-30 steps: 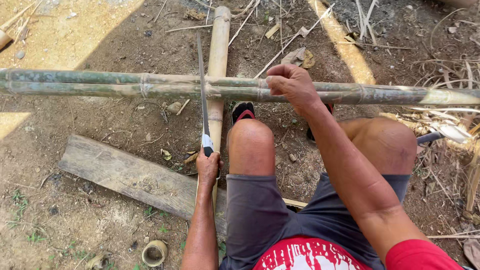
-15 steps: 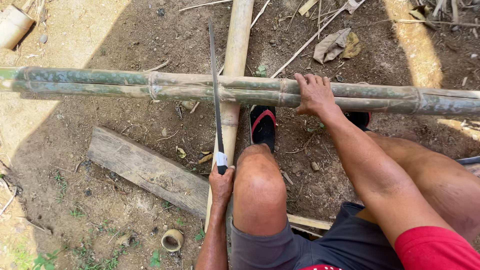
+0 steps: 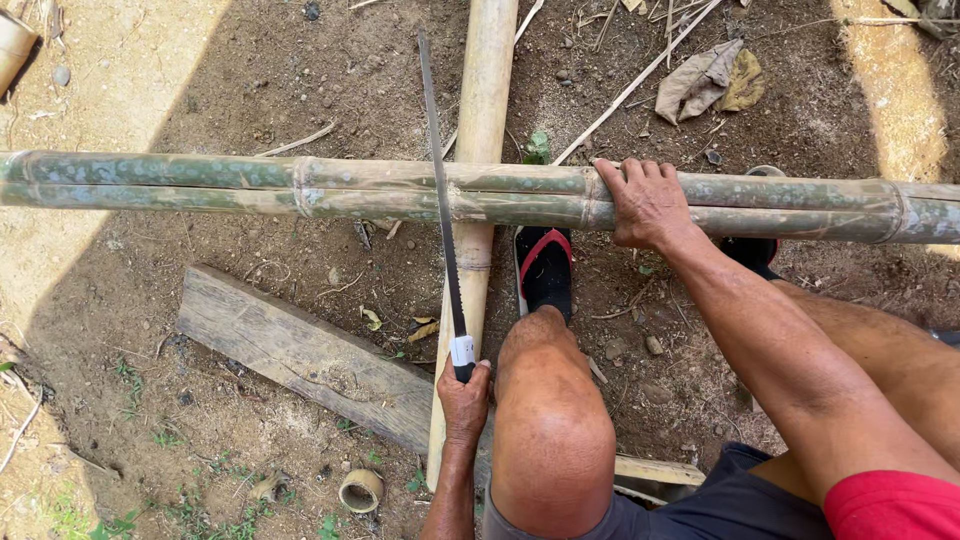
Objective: The person saws through a long bamboo pole using a hand saw while sitting on the ground, holding the pole in place with their feet and another person's assistance.
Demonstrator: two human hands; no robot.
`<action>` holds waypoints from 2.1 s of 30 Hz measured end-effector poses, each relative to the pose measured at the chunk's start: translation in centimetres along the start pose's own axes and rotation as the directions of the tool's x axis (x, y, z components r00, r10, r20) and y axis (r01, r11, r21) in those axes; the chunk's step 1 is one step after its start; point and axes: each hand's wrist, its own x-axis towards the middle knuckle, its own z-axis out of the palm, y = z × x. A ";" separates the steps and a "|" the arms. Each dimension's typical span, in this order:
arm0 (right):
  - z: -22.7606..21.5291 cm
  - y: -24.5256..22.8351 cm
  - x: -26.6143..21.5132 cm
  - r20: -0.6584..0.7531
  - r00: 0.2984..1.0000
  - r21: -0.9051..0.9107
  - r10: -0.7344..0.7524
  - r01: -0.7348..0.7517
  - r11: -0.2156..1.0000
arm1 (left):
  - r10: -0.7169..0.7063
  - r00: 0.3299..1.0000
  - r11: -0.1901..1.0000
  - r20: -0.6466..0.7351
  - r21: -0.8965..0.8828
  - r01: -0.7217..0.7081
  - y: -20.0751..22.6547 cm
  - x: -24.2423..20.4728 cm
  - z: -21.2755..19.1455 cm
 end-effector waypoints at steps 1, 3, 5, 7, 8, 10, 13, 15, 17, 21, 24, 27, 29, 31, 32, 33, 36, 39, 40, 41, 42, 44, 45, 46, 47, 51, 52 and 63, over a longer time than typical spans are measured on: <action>0.0 -0.2 -0.4 -0.002 1.000 -0.003 -0.004 0.004 1.000 | -0.139 0.990 0.985 0.020 -0.105 0.140 -0.1 -0.1 0.0; -0.6 -0.6 -0.5 0.024 1.000 -0.008 0.010 -0.010 1.000 | -0.065 0.998 0.997 -0.004 -0.039 0.065 -0.1 -0.3 -0.5; -0.7 -0.6 -0.9 -0.012 1.000 -0.016 -0.019 0.018 1.000 | -0.022 0.999 0.999 -0.023 0.042 0.023 -0.5 -0.8 -1.1; 0.1 -0.8 -3.0 -0.015 0.999 -0.020 -0.033 0.033 0.999 | -0.016 0.999 0.997 0.039 -0.073 0.019 -1.2 -1.9 -1.8; -0.2 -0.9 -2.7 -0.006 1.000 -0.015 -0.024 0.024 1.000 | -0.005 0.999 0.997 0.040 -0.079 0.008 -1.2 -2.1 -1.9; -1.0 -1.2 -2.4 -0.017 1.000 -0.010 -0.016 0.016 1.000 | 0.045 0.999 0.999 0.018 -0.005 -0.045 -0.8 -2.5 -2.0; -0.7 -1.3 -2.9 0.044 0.999 -0.023 -0.001 0.002 1.000 | 0.011 0.999 0.997 0.049 -0.071 -0.007 -0.2 -2.3 -1.7; -0.4 -1.3 -2.8 0.020 1.000 -0.016 -0.013 0.013 1.000 | -0.037 0.998 0.998 0.045 -0.042 0.039 0.3 -3.0 -2.0; 0.1 -1.2 -2.8 0.020 1.000 -0.022 -0.016 0.016 1.000 | -0.086 0.995 0.996 0.046 -0.015 0.087 0.7 -2.9 -2.4; 1.2 -1.2 -3.0 0.072 0.997 -0.041 0.022 -0.019 0.999 | -0.066 0.995 0.996 0.071 0.061 0.061 -0.3 -3.5 -3.2; 0.3 -1.4 -3.2 0.097 0.994 -0.069 0.046 -0.039 0.997 | -0.036 0.995 0.999 0.089 0.006 0.035 -0.4 -2.7 -2.7; -0.5 -1.8 -3.2 0.191 0.974 -0.141 0.122 -0.096 0.985 | -0.036 0.994 0.999 0.101 -0.034 0.040 -0.3 -3.1 -2.9; -0.1 -2.6 -3.0 0.123 0.989 -0.095 0.080 -0.069 0.993 | -0.018 0.994 0.999 0.109 -0.046 0.023 0.3 -3.3 -2.6; 1.2 -3.7 -3.2 0.061 0.997 -0.039 0.046 -0.043 0.998 | -0.008 0.997 0.999 0.078 -0.047 0.012 1.0 -4.1 -2.7; 1.8 -4.3 -3.0 -0.015 1.000 -0.020 0.010 -0.010 1.000 | -0.010 0.997 0.999 0.080 -0.049 0.014 1.4 -4.2 -2.7; 2.3 -4.9 -3.0 -0.092 0.996 -0.003 -0.024 0.024 1.000 | 0.039 0.994 0.997 0.098 -0.064 -0.033 1.7 -4.5 -2.7; 2.7 -5.8 -4.1 -0.211 0.977 0.051 -0.026 0.037 0.998 | 0.142 0.978 0.982 0.150 -0.149 -0.119 2.0 -5.1 -3.1; 1.3 -6.6 -6.9 -0.029 0.998 0.125 0.057 -0.053 0.991 | 0.188 0.960 0.964 0.206 -0.226 -0.140 2.4 -5.1 -3.6; 0.8 -7.1 -8.3 -0.043 0.996 0.114 0.072 -0.067 0.991 | 0.163 0.959 0.969 0.233 -0.219 -0.111 2.7 -5.2 -3.9; 0.2 -7.5 -9.6 0.001 0.994 0.181 0.107 -0.106 0.978 | 0.177 0.953 0.966 0.247 -0.231 -0.120 3.0 -5.5 -4.2; -0.3 -8.0 -10.7 0.040 0.989 0.252 0.143 -0.149 0.956 | 0.174 0.957 0.983 0.233 -0.104 -0.153 3.4 -5.5 -4.5; -1.0 -8.7 -12.6 0.071 0.980 0.297 0.188 -0.200 0.933 | 0.186 0.956 0.981 0.228 0.018 -0.195 4.4 -5.5 -5.1; -1.0 -8.6 -13.6 0.123 0.970 0.344 0.209 -0.239 0.908 | 0.173 0.958 0.983 0.227 0.012 -0.181 4.9 -5.5 -5.3; -0.8 -8.5 -14.2 0.109 0.970 0.344 0.216 -0.241 0.907 | 0.163 0.962 0.986 0.219 0.007 -0.169 5.3 -5.5 -5.5; -0.2 -8.4 -14.5 0.117 0.974 0.353 0.194 -0.223 0.909 | 0.177 0.958 0.983 0.225 0.003 -0.182 5.4 -5.8 -5.7; 2.2 -7.1 -14.0 0.053 0.989 0.336 0.140 -0.150 0.930 | 0.112 0.978 0.992 0.176 -0.083 -0.099 5.6 -5.4 -5.9; 2.7 -6.9 -14.1 0.061 0.988 0.342 0.144 -0.156 0.927 | 0.094 0.983 0.992 0.158 -0.092 -0.080 5.0 -5.5 -5.8; 1.0 -4.7 -10.7 0.081 0.964 0.286 0.255 -0.267 0.920 | 0.182 0.981 0.982 0.070 -0.057 -0.178 3.0 -4.8 -4.9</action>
